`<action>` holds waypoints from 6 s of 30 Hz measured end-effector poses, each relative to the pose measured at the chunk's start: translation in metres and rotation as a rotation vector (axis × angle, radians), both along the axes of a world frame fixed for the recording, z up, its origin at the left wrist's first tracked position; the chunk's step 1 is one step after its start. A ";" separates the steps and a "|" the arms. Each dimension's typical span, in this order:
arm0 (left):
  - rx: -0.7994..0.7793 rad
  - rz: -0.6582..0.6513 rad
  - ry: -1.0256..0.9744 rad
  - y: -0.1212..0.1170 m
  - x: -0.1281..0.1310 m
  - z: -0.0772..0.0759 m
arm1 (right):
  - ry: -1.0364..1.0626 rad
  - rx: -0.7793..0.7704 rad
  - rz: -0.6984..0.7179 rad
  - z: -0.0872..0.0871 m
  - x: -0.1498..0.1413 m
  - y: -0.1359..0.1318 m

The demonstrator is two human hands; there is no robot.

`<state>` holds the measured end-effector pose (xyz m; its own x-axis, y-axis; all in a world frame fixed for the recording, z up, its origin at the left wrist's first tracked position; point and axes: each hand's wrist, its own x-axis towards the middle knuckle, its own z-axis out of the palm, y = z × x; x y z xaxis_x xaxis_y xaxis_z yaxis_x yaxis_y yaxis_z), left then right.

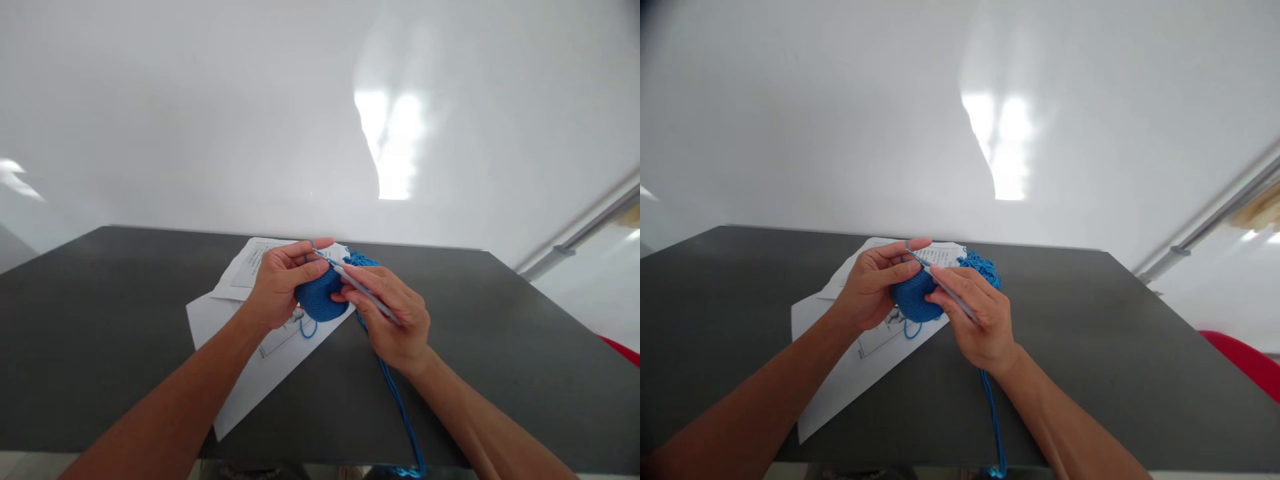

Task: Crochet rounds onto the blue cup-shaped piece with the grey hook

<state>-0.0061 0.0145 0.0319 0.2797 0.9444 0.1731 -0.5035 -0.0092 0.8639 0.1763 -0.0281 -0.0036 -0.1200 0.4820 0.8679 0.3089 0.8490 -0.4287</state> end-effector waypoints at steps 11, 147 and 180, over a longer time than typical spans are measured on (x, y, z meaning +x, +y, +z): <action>-0.025 -0.035 0.099 0.006 -0.005 -0.008 | 0.025 -0.106 0.117 0.001 0.014 0.007; -0.122 -0.020 0.376 0.014 0.029 -0.057 | 0.479 -0.784 0.310 -0.018 0.055 0.026; -0.072 0.010 0.385 0.011 0.031 -0.054 | 0.468 -0.821 0.303 -0.018 0.058 0.028</action>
